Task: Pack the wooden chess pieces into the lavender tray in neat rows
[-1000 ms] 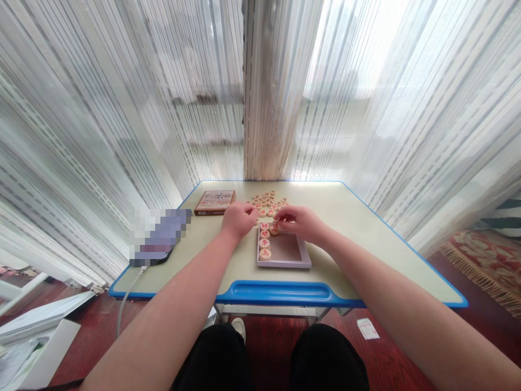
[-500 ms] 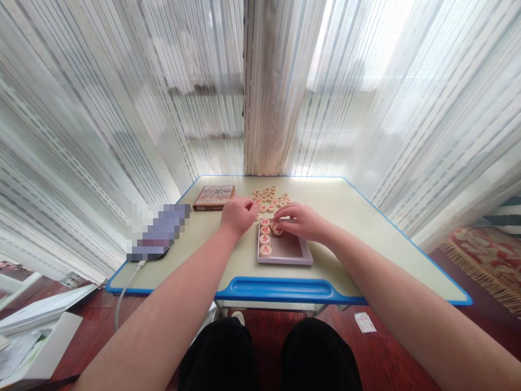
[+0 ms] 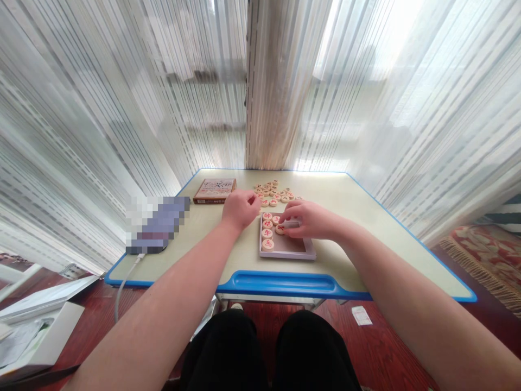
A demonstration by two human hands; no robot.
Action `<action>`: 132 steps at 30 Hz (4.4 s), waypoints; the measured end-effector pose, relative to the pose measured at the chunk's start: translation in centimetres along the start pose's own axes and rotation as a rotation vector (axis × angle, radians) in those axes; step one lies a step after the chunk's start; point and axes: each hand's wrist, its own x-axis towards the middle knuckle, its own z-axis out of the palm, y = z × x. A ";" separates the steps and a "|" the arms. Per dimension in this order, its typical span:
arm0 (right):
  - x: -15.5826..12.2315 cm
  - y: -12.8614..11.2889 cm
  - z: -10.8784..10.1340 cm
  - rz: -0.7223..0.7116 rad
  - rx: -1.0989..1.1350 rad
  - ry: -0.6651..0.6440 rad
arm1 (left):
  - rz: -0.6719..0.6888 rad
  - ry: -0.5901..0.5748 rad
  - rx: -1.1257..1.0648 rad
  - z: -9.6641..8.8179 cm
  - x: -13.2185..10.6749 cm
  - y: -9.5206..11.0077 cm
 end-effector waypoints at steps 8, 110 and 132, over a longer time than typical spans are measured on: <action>-0.1 -0.3 0.2 -0.026 0.041 -0.026 | -0.014 -0.022 -0.003 0.1 0.1 -0.2; 1.7 5.6 0.9 0.385 -0.177 0.375 | 0.031 -0.237 -0.157 -0.1 -0.3 0.2; 2.4 6.2 1.9 0.373 -0.034 0.306 | 0.027 -0.192 -0.212 0.6 -0.2 0.0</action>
